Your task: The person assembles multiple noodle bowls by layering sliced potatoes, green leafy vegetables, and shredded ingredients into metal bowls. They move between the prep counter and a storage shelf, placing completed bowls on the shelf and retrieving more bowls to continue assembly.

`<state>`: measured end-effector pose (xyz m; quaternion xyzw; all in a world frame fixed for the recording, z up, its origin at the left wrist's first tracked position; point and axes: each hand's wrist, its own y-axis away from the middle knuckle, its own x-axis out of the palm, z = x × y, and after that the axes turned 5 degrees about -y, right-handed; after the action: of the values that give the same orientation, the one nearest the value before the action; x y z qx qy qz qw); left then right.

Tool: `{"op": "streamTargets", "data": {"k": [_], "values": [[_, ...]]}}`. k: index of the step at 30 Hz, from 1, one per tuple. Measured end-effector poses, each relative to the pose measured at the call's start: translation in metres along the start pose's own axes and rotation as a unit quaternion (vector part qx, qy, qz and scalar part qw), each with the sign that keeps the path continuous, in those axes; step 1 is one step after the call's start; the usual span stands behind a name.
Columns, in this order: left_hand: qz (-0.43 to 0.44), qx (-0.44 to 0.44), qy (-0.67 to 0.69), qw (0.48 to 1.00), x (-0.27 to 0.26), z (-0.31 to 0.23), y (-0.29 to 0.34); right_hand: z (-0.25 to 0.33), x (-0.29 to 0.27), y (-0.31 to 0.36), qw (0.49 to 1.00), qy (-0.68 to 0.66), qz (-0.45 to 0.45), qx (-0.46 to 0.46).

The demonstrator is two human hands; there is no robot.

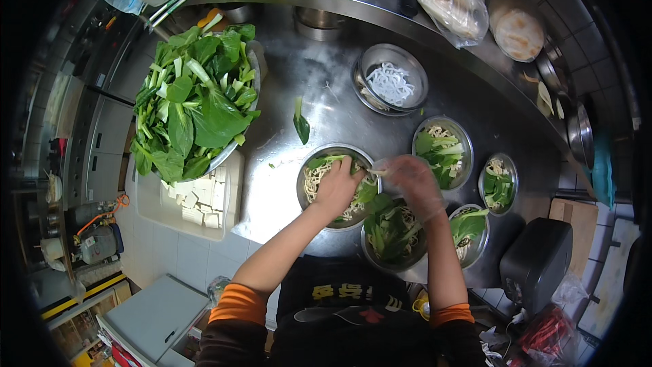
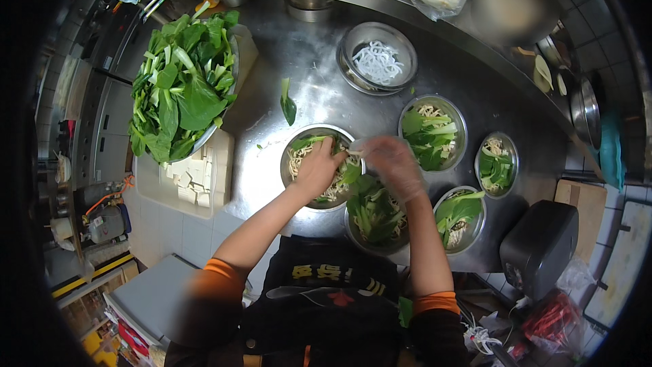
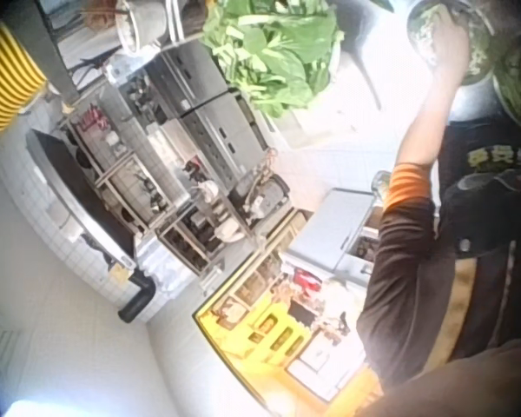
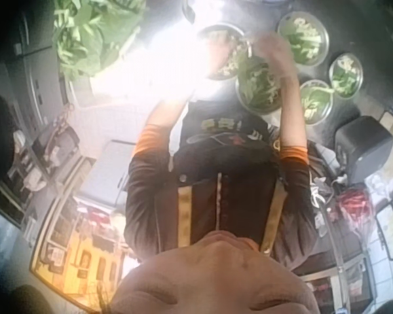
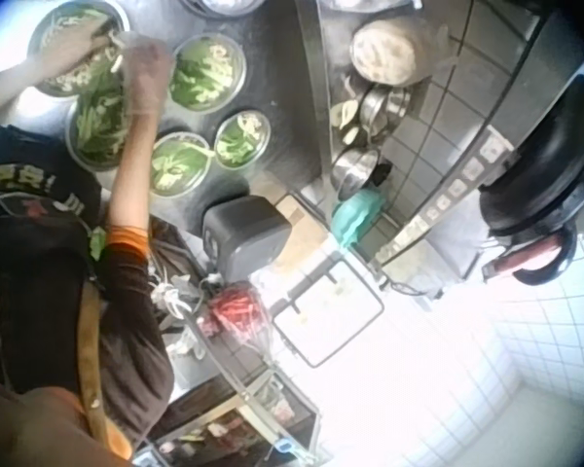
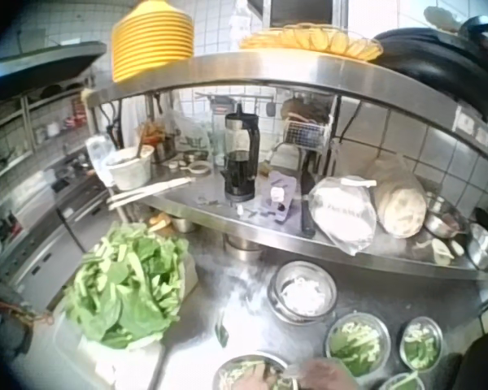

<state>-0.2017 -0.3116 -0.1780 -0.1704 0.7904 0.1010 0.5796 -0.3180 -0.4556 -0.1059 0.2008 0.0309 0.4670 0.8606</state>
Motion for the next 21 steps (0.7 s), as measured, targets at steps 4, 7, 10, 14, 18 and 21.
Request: {"op": "streamTargets", "data": {"k": [4,7,10,14,18,21], "values": [[0.098,0.024,-0.055,0.993,-0.007,0.004,-0.008,-0.001,-0.001,0.013,0.97,0.189,0.149,-0.022],[0.057,0.063,-0.066,0.994,-0.019,0.017,-0.004,-0.007,-0.004,0.013,0.987,0.088,0.125,0.057],[0.089,0.068,-0.1,0.989,-0.025,0.025,0.004,-0.019,-0.001,0.003,0.896,0.438,0.054,-0.053],[0.103,0.012,-0.083,0.991,-0.025,0.024,0.018,-0.041,0.021,-0.008,0.701,0.695,0.03,-0.159],[0.089,-0.105,-0.055,0.989,-0.031,0.027,0.03,-0.042,0.022,-0.013,0.707,0.668,-0.014,-0.232],[-0.07,-0.079,-0.02,0.994,-0.035,0.031,0.025,-0.02,-0.003,-0.007,0.847,0.458,0.007,-0.27]]}}
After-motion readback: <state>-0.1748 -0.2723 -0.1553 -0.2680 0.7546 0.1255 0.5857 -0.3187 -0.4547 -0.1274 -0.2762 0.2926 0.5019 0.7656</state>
